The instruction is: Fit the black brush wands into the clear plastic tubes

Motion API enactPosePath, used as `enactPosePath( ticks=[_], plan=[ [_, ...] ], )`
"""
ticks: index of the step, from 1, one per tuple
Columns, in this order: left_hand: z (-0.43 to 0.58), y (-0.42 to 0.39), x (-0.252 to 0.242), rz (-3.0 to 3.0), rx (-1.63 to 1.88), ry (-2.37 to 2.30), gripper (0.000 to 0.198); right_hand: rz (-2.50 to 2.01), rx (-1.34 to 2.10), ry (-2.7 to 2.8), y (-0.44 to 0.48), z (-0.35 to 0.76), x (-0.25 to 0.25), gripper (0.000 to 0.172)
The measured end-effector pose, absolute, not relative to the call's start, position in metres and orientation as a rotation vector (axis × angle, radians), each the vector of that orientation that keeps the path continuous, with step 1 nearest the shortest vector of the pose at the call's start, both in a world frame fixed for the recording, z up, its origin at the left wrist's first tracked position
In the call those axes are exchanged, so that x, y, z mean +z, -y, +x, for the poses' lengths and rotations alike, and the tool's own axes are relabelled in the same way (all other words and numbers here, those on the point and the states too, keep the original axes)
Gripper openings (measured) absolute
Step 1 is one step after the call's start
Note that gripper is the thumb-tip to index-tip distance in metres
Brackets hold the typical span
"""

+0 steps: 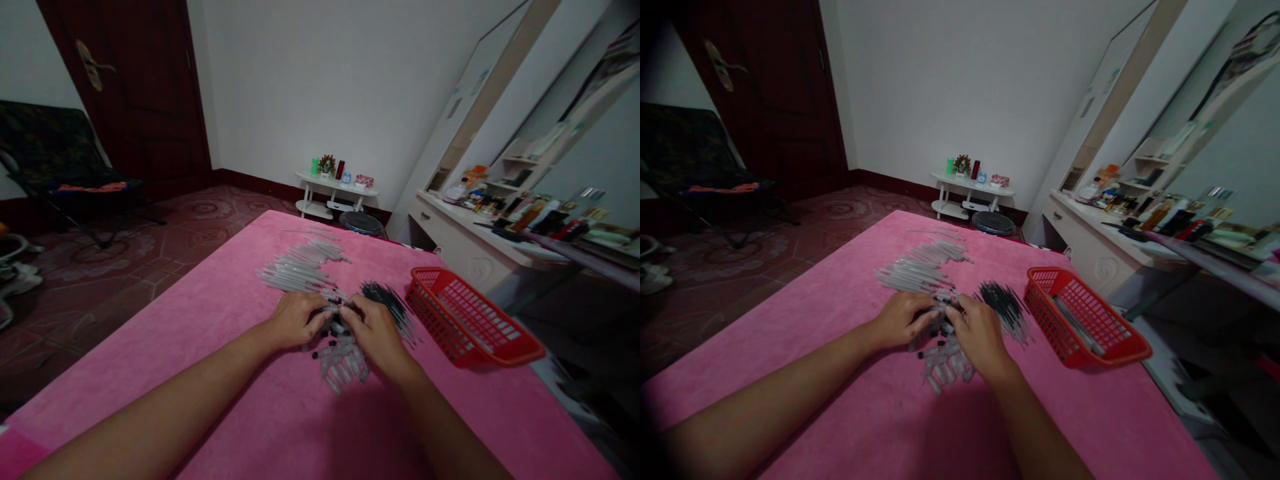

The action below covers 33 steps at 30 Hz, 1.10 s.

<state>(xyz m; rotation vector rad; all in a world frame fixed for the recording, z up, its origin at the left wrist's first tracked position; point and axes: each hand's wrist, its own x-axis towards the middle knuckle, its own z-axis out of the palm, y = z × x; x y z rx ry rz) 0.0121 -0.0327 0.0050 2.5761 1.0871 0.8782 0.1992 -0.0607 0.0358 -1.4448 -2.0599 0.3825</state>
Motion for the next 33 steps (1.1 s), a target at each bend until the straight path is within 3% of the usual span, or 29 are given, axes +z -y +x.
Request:
enactPosePath(
  ticks=[5,11,16,22,33],
  plan=[
    [0.010,0.032,0.005,2.557,0.883,-1.101,0.027,-1.461,0.478,2.042,0.060,0.197,0.030,0.040],
    [0.002,0.020,0.008,2.139,1.157,-1.144,0.031,-1.481,0.460,2.259,0.065,0.191,0.031,0.008],
    [-0.001,0.011,0.007,1.657,1.387,-1.034,0.031,-1.443,0.431,2.455,0.073,0.189,0.040,0.016],
    [0.002,0.006,0.003,1.191,1.404,-0.741,0.028,-1.462,0.358,2.606,0.081,0.183,0.041,0.015],
    [0.003,0.007,0.003,0.945,1.394,-0.608,0.031,-1.456,0.288,2.579,0.079,0.184,0.033,0.009]
  ],
)
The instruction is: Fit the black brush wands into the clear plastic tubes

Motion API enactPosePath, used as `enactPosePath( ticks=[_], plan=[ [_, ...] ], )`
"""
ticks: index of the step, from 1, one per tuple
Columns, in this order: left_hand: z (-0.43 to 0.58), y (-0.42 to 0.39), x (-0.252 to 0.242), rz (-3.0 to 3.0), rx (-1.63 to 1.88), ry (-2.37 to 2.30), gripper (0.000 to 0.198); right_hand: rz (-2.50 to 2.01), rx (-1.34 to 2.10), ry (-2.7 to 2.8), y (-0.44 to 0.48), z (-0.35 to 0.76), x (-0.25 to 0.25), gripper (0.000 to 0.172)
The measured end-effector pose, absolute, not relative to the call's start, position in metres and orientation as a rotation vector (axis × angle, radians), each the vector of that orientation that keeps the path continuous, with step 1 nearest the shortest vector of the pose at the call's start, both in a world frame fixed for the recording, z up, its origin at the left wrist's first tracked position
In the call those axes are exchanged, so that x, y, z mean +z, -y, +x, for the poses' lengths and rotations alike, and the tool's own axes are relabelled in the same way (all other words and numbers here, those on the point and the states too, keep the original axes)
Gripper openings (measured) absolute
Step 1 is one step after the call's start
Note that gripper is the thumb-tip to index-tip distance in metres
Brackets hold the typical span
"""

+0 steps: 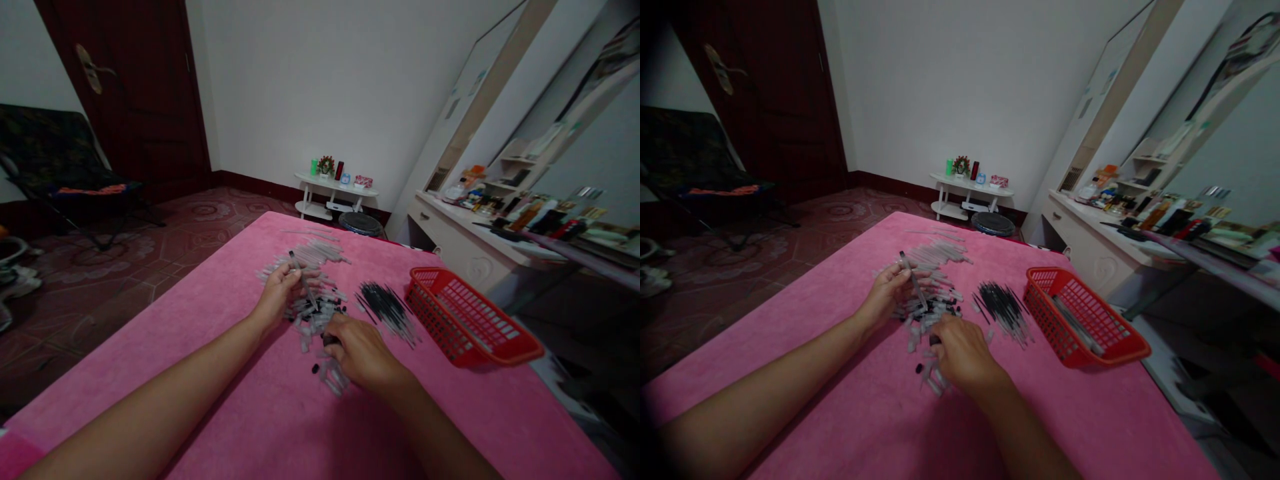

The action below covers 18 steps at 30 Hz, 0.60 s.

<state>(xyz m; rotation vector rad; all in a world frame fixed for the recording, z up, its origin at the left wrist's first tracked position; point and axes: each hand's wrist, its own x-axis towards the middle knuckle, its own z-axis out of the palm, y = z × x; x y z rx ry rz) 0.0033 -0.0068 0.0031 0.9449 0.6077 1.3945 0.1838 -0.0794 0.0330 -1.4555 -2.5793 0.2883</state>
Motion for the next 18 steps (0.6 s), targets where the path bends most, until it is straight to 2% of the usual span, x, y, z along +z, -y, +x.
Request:
enactPosePath(
  ticks=[4,8,11,15,18],
  plan=[
    [0.004,0.008,0.003,0.983,1.405,-0.649,0.035,-1.419,0.352,2.617,0.080,0.181,0.034,0.012],
    [0.005,0.009,0.003,0.975,1.428,-0.666,0.039,-1.428,0.350,2.660,0.081,0.178,0.033,0.006],
    [0.007,0.009,0.002,0.968,1.427,-0.682,0.039,-1.440,0.362,2.595,0.081,0.178,0.031,0.009],
    [0.007,0.010,0.003,0.946,1.415,-0.696,0.041,-1.459,0.526,2.305,0.075,0.181,0.026,0.010],
    [0.007,0.009,0.006,0.920,1.422,-0.699,0.041,-1.374,0.760,1.975,0.066,0.183,0.021,0.019]
  ],
)
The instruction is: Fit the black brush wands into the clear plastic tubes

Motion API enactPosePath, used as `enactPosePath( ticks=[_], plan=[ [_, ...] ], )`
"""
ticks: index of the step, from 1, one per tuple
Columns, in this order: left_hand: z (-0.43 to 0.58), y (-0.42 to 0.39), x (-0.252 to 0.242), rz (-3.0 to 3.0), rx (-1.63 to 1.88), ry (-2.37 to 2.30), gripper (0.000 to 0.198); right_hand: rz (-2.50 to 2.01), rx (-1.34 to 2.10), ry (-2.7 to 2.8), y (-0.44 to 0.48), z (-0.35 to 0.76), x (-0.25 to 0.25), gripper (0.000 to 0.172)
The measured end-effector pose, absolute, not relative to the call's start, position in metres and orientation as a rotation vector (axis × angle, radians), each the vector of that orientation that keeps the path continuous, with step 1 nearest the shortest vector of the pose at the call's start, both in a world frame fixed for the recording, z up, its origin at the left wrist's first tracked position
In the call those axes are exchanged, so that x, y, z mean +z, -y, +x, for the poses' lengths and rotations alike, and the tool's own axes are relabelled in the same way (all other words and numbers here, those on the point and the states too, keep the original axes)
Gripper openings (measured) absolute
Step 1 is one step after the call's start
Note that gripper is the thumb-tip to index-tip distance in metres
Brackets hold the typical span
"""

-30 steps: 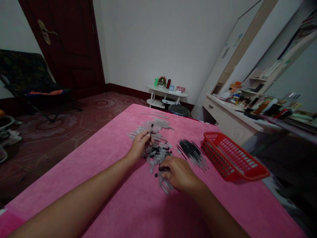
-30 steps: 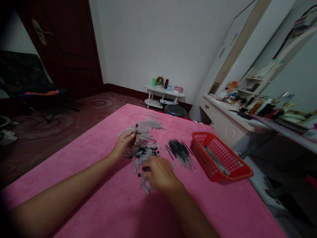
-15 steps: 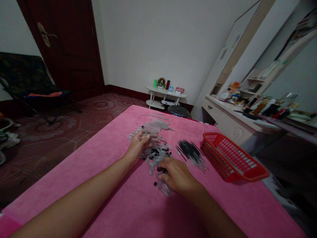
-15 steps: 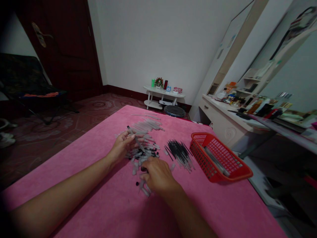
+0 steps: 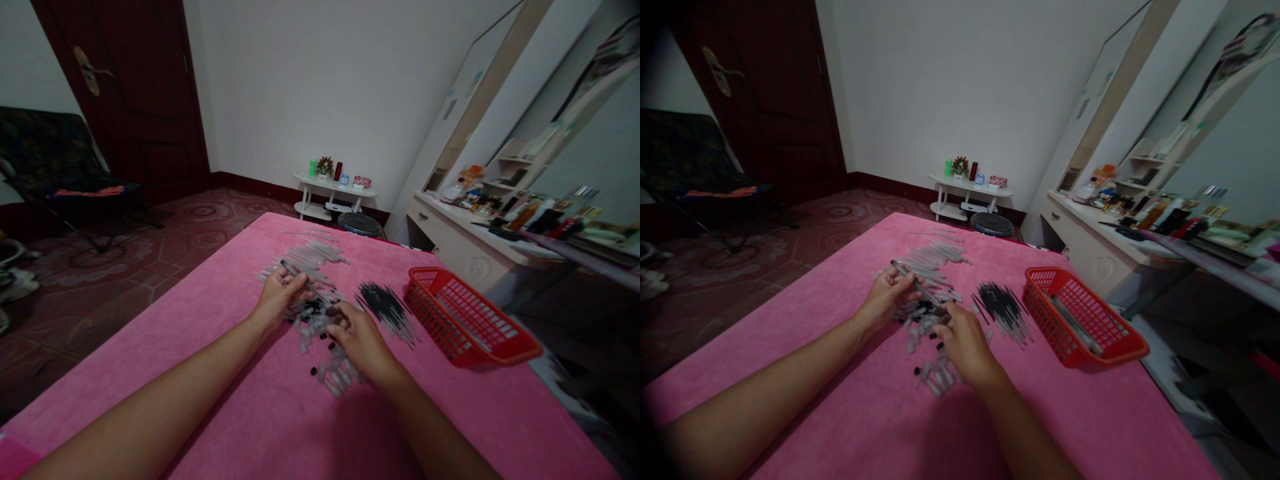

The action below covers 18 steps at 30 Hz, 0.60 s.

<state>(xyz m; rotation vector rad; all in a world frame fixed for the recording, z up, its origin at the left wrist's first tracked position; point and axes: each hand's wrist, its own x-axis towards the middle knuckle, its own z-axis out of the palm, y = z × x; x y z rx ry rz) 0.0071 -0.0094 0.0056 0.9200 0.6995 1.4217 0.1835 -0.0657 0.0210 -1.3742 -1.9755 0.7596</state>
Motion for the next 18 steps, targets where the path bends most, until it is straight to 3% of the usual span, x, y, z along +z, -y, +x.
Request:
enactPosePath(
  ticks=[8,18],
  plan=[
    [0.005,0.005,0.005,0.840,1.461,-0.701,0.038,-1.285,1.145,1.548,0.060,0.185,0.024,0.019],
    [0.008,0.011,0.007,0.892,1.436,-0.722,0.038,-1.289,1.149,1.478,0.062,0.181,0.030,0.021]
  ],
)
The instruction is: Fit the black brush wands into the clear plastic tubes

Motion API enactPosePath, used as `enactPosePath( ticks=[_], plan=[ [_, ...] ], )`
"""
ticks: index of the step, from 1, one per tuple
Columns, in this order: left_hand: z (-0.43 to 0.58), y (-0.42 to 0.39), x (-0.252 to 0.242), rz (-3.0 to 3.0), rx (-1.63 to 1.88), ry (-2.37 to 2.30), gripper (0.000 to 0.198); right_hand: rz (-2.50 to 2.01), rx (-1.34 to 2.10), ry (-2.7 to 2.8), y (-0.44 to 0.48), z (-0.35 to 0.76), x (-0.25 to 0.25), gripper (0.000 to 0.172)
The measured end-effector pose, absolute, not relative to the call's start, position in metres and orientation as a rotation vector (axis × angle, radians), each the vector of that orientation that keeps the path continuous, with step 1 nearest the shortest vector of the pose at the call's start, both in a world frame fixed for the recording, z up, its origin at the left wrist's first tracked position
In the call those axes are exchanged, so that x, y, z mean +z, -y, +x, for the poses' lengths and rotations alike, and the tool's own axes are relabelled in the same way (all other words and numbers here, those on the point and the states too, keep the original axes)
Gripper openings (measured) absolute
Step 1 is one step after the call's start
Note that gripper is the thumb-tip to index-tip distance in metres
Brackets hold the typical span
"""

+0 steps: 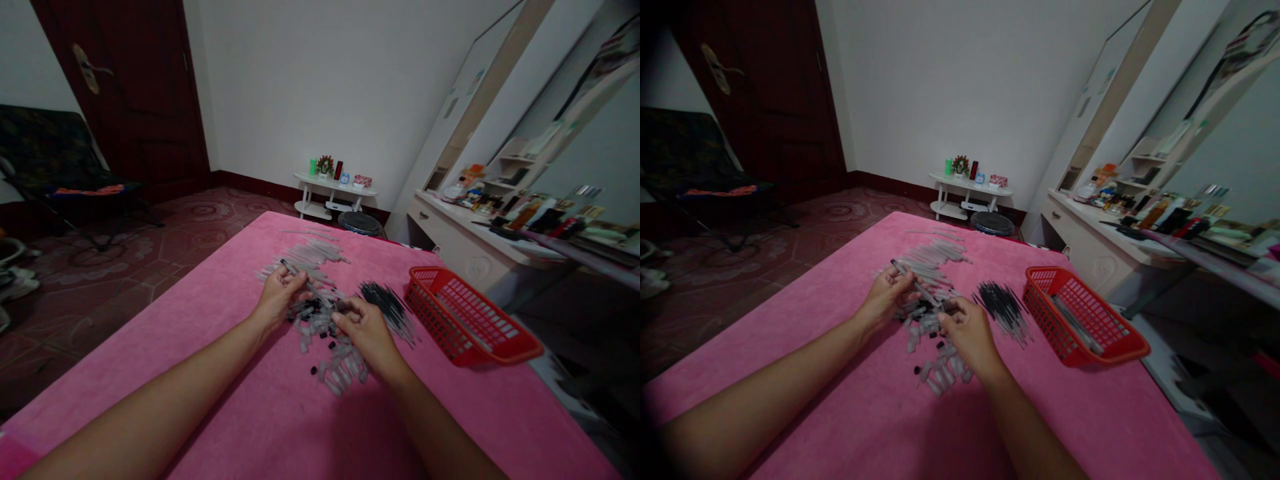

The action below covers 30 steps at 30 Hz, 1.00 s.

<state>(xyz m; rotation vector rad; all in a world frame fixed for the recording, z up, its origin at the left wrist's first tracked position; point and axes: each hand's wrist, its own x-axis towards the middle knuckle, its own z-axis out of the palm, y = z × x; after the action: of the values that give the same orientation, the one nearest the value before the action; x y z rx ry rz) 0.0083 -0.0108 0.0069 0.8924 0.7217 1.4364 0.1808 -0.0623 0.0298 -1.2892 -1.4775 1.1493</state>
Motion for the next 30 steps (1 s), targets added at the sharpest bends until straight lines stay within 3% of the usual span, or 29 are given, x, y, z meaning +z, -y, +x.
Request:
enactPosePath(
  ticks=[9,14,21,30],
  plan=[
    [0.018,0.017,0.005,0.900,1.395,-0.742,0.037,-1.357,0.689,1.733,0.058,0.187,0.012,0.016],
    [0.027,0.023,0.015,0.510,1.343,-0.484,0.011,-1.327,0.472,1.871,0.059,0.187,0.014,0.018],
    [0.029,0.035,0.023,0.161,1.320,-0.260,0.046,-1.308,0.392,1.926,0.065,0.181,0.016,0.014],
    [0.031,0.040,0.023,0.105,1.375,-0.243,0.049,-1.235,0.250,1.999,0.074,0.173,0.013,0.011]
  ],
)
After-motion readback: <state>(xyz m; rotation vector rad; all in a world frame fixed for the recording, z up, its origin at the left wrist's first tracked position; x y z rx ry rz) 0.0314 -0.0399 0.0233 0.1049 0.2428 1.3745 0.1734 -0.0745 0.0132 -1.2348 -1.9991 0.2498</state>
